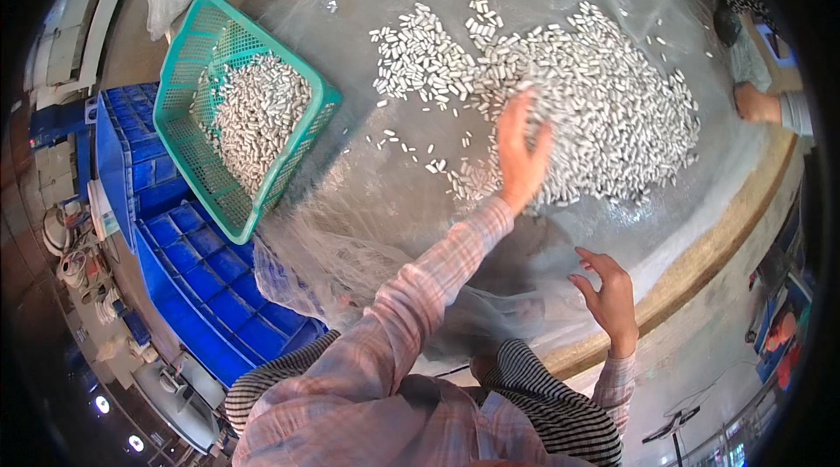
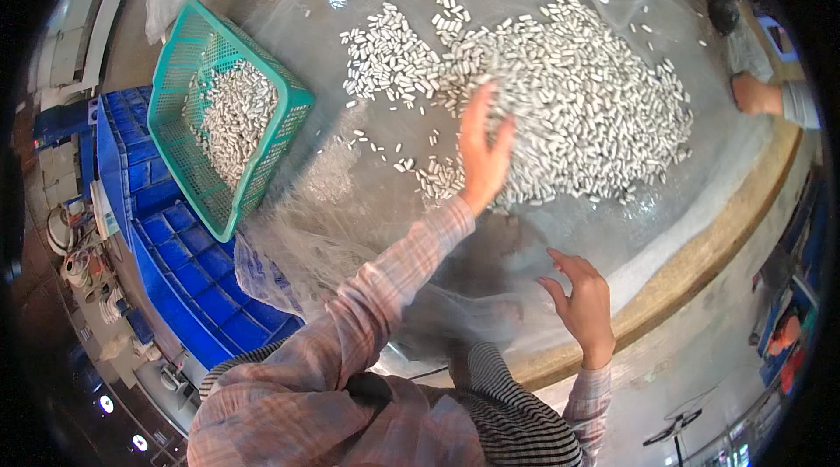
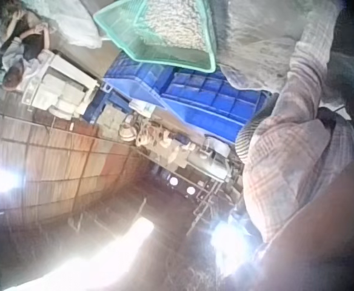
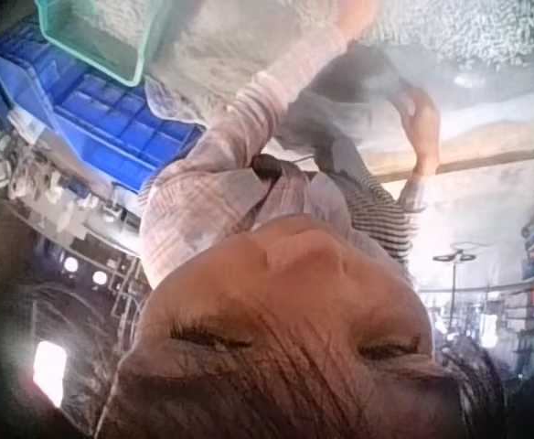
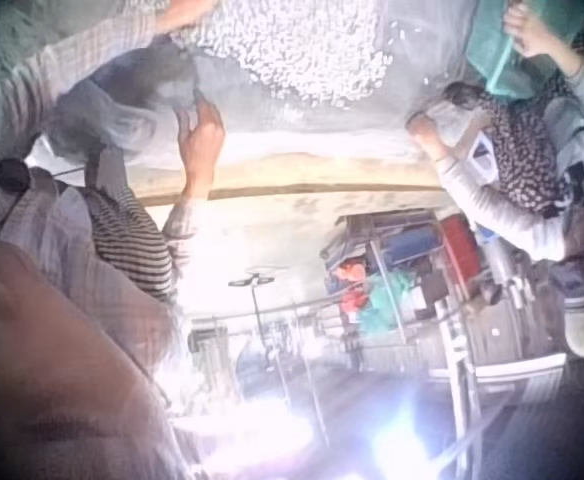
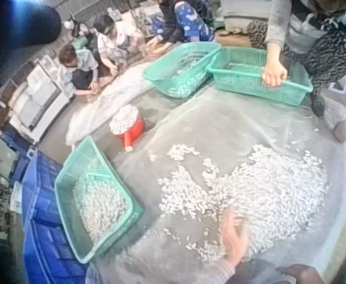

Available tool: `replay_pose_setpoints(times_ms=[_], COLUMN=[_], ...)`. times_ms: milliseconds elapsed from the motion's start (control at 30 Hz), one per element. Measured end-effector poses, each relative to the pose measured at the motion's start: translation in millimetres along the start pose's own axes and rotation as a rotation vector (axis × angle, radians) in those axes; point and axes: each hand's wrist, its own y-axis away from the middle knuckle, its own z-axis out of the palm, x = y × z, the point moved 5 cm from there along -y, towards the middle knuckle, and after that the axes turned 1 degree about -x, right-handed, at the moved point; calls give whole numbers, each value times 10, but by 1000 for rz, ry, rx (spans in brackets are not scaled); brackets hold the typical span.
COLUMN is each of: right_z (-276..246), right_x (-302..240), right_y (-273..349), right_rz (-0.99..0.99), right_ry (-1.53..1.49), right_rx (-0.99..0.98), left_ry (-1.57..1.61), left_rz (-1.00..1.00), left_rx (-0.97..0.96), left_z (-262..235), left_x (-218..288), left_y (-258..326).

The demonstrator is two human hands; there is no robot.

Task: The person scoops white pellets from a large pile into a green basket using a red scoop and their hands. They then carry the basket to a rotating yellow machine and pour the pellets into it. The person repeats this process multiple times.

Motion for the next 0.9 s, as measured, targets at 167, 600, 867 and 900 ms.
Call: replay_pose_setpoints(times_ms=[167, 600, 867, 900], right_z=[-114, -10, 13, 50], right_x=[234, 306, 363, 372], right_y=[-134, -387, -357, -360], right_rz=[50, 88, 148, 147], right_ry=[-24, -212, -215, -220], right_rx=[62, 127, 126, 114], left_ry=[-227, -304, -366, -578], left_rz=[386, 89, 461, 358], left_rx=[-227, 79, -240, -177], left_z=[-300, -9, -322, -679], left_x=[300, -166, 481, 239], left_y=[-350, -927, -525, -642])
